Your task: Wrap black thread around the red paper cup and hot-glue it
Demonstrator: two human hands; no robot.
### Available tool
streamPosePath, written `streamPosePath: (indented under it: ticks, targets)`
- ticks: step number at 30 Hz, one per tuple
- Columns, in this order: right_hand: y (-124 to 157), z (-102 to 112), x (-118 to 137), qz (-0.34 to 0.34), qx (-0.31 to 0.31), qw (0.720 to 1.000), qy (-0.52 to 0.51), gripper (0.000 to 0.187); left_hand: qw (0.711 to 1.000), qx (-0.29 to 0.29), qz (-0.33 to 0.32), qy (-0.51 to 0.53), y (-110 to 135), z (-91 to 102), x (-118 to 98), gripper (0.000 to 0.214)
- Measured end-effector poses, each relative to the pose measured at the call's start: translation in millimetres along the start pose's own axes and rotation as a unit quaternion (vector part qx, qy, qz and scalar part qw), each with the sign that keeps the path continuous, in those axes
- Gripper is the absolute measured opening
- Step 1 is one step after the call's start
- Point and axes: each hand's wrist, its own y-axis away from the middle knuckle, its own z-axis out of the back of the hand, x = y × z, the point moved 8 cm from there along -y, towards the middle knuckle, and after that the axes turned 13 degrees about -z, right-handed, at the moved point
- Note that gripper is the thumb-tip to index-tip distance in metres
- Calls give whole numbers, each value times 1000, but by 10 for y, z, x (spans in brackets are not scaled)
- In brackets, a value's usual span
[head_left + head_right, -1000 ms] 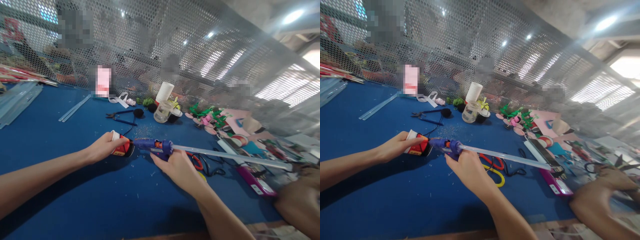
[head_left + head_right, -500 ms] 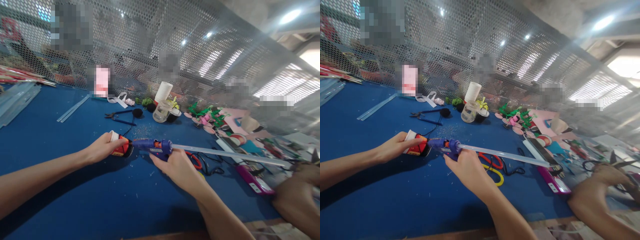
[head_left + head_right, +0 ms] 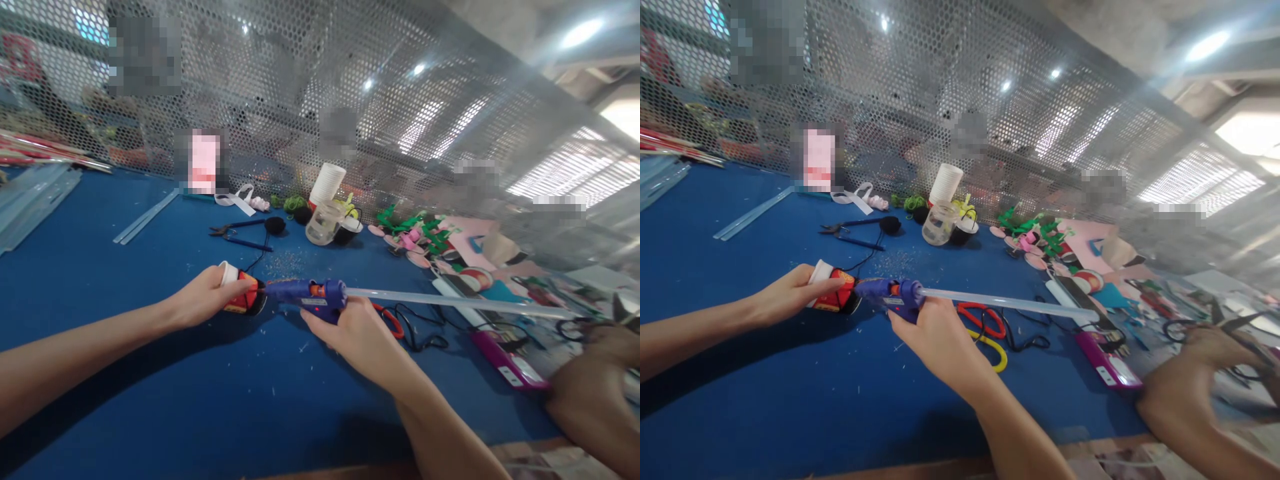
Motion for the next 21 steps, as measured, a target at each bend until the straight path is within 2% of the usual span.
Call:
streamPosePath:
  ticks: [7, 12, 21]
  targets:
    - [-49, -1, -36, -21, 16, 999, -37, 30, 997, 12, -26, -73, 18, 26, -23, 30]
    - [-96, -26, -51, -44, 27, 998, -47, 30, 993, 12, -34, -111, 38, 38, -58, 31]
    - [-74, -6, -71, -76, 53, 994, -65, 34, 992, 10, -41, -119, 49, 45, -44, 30]
